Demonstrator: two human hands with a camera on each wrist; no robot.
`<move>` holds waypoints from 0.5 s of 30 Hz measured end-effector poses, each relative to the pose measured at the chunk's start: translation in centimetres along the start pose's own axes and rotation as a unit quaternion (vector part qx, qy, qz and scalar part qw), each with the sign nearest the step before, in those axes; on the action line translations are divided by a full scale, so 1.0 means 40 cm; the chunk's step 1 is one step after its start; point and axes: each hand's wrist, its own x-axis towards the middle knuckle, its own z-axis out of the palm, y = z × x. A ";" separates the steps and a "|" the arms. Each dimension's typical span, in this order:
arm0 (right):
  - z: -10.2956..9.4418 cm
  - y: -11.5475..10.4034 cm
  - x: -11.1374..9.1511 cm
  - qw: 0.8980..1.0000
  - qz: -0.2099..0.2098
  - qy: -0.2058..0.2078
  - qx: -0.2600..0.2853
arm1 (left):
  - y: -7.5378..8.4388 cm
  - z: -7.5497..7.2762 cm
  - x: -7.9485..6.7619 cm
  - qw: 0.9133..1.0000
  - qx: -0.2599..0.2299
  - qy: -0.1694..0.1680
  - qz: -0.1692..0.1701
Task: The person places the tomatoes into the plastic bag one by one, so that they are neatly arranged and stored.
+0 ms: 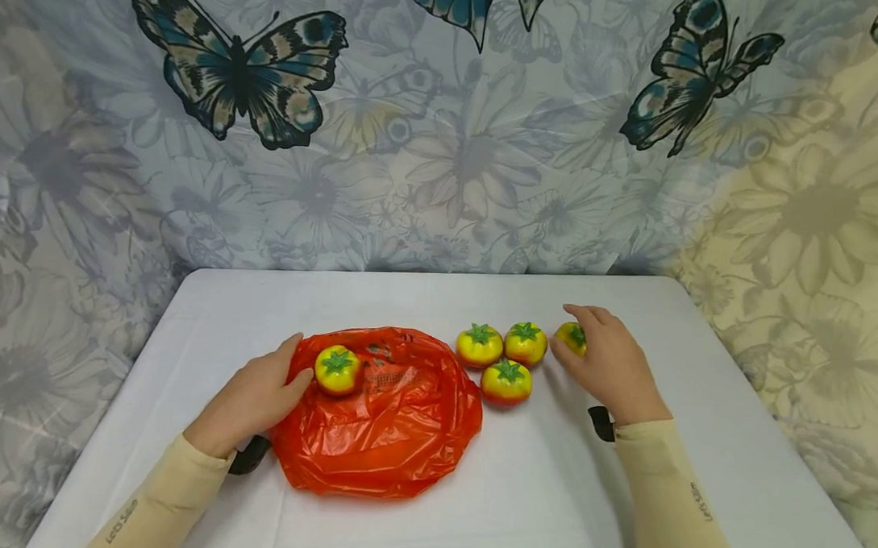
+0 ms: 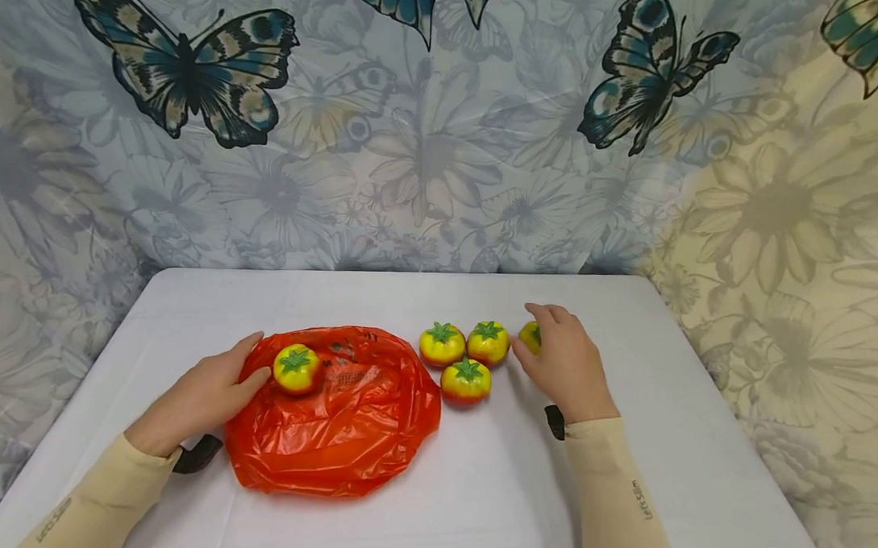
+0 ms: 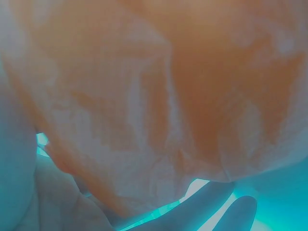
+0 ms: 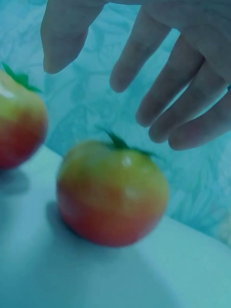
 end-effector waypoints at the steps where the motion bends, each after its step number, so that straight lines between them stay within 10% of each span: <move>1: 0.002 0.009 0.002 1.000 0.005 -0.004 0.000 | -0.001 0.002 0.001 1.000 -0.001 0.001 -0.002; 15: 0.026 0.072 0.017 0.998 0.044 -0.053 0.002 | 0.000 -0.001 0.002 1.000 0.011 0.004 0.001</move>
